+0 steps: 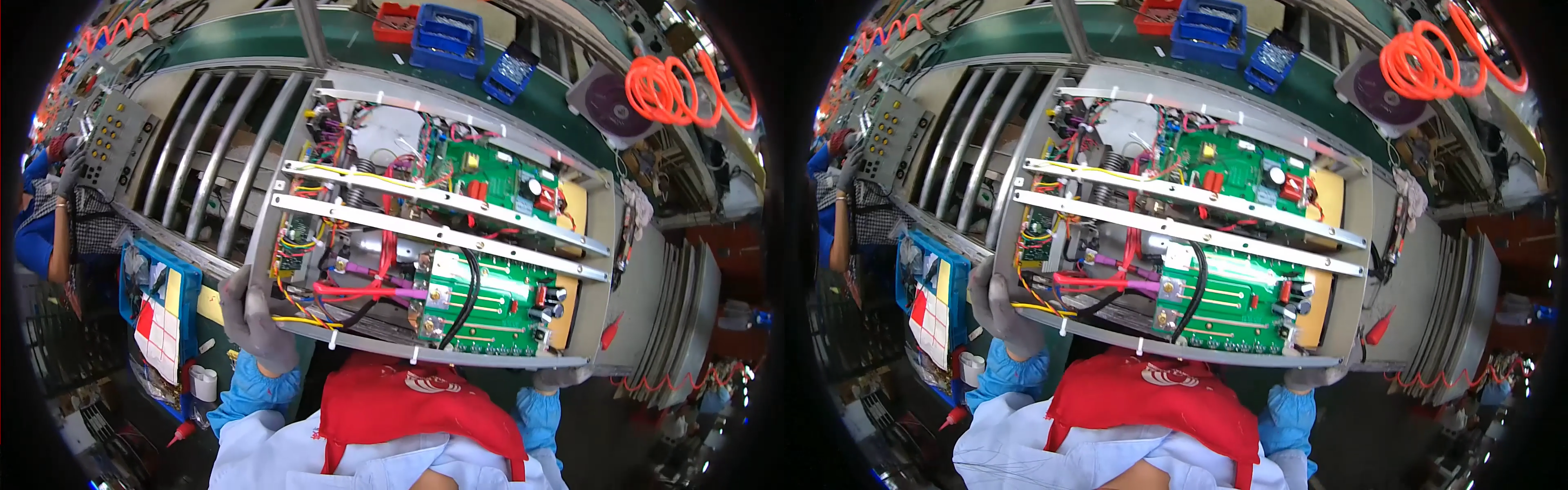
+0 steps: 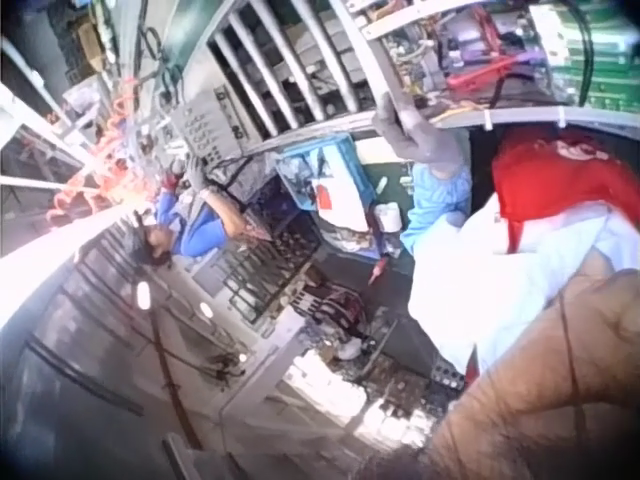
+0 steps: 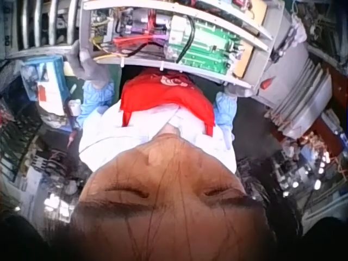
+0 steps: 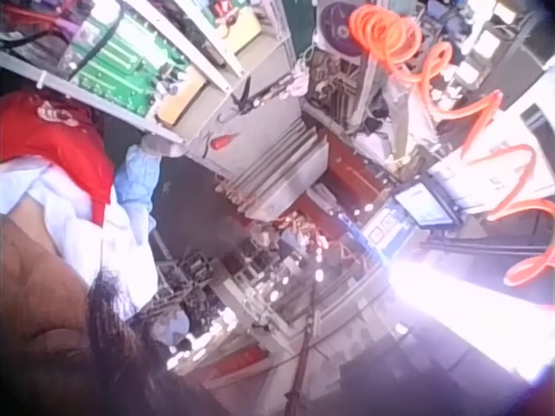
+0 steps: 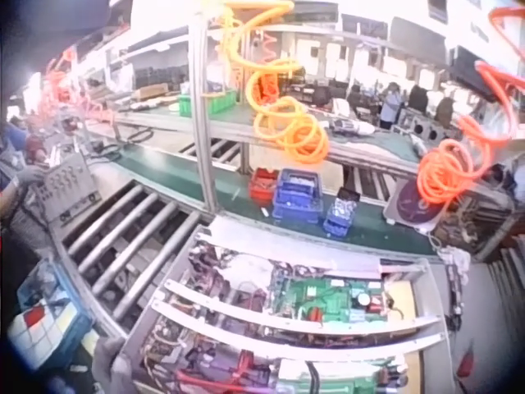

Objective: Assembling components and applying sealant to a solar inverter on a production line.

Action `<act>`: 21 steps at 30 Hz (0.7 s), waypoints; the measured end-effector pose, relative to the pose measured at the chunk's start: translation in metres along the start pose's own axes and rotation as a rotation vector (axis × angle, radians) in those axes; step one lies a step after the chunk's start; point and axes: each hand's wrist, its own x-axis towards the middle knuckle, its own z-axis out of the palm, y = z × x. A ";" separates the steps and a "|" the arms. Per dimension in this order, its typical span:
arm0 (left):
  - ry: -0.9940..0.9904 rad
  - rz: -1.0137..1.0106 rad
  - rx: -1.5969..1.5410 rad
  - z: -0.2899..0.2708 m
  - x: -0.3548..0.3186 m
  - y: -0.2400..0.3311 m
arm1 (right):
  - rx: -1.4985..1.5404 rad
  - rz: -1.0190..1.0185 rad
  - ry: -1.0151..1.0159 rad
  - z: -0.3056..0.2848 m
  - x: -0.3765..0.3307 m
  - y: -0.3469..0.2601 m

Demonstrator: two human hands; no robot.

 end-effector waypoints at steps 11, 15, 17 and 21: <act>-0.064 0.780 0.350 -0.010 0.004 -0.053 | 0.406 0.301 -0.014 0.013 0.009 -0.024; -0.071 0.957 0.532 -0.008 0.007 -0.037 | 0.587 0.349 0.043 0.012 0.021 -0.039; -0.060 0.982 0.540 -0.008 0.008 -0.042 | 0.681 0.481 -0.003 0.013 0.019 -0.037; -0.038 0.969 0.568 -0.009 0.004 -0.044 | 0.579 0.215 -0.008 0.009 0.027 -0.033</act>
